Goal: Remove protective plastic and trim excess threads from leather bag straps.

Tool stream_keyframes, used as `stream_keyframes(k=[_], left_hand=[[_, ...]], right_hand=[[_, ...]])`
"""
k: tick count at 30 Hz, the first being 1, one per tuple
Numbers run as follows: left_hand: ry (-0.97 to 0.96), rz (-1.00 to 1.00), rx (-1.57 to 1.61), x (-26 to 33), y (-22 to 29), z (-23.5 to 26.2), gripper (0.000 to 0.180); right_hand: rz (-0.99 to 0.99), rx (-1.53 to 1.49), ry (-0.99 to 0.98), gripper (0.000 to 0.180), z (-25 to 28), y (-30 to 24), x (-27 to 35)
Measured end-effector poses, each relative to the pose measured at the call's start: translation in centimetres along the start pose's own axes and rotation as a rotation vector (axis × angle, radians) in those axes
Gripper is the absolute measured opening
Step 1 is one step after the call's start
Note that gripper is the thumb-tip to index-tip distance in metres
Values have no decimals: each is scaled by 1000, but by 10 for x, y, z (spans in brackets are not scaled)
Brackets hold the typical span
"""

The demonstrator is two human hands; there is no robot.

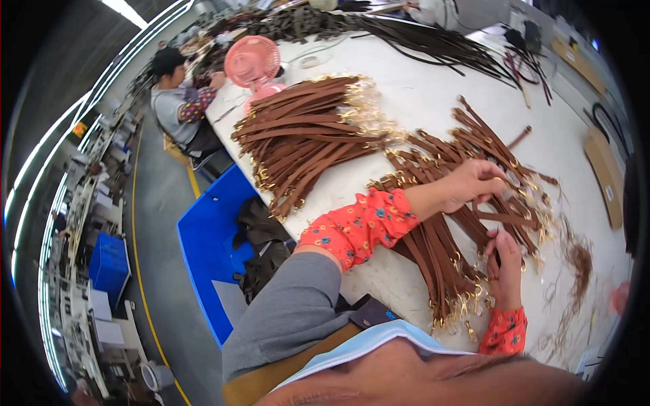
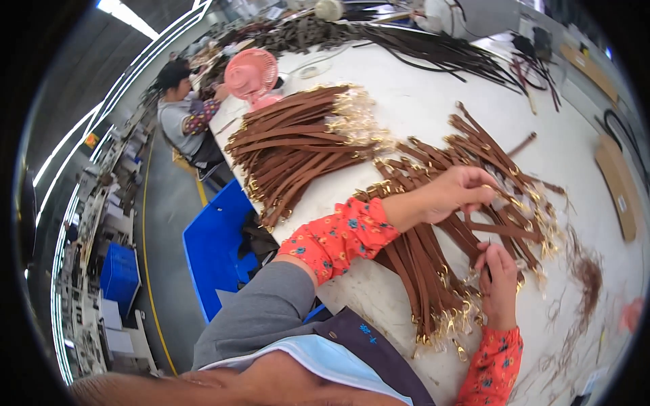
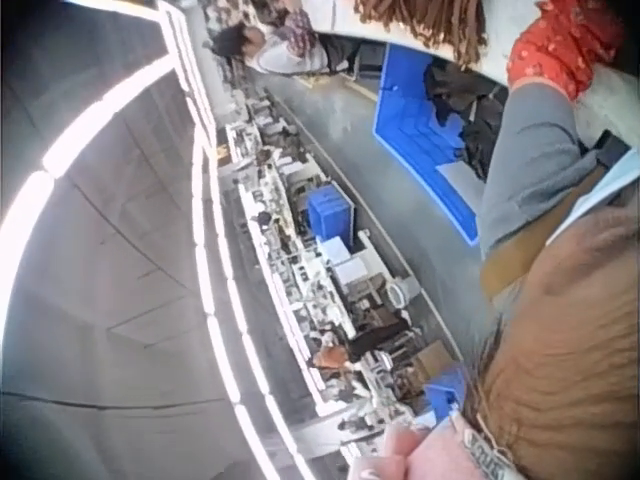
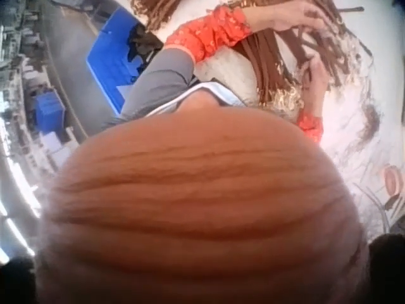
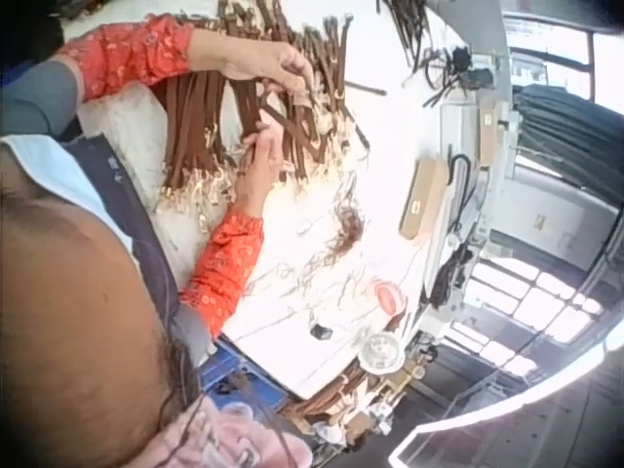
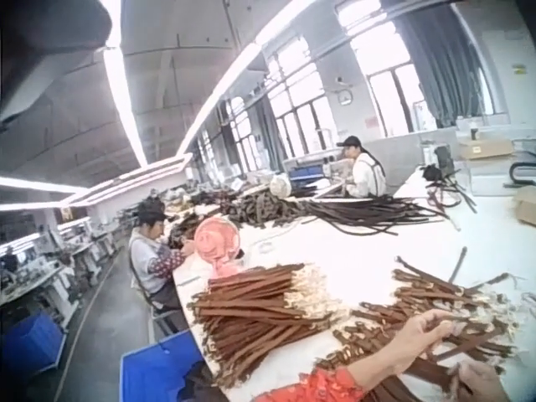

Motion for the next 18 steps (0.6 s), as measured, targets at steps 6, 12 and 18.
stream_keyframes(k=[6,12,18], left_hand=[[69,-73,45,3,22,18,26],[317,-647,-560,31,76,18,39],[114,-1237,-836,60,78,-16,39]], right_hand=[[135,174,-40,25,-17,10,-11],[489,406,64,38,5,-28,-7],[699,1170,130,34,21,-25,9]])
Point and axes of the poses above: each hand's wrist, its own x-axis away from the middle knuckle, its own z-axis out of the back of the hand, y = z × x, the point moved 6 cm from there along -x, towards the middle knuckle, and after that the axes turned 15 degrees about y, right-handed, at the moved point
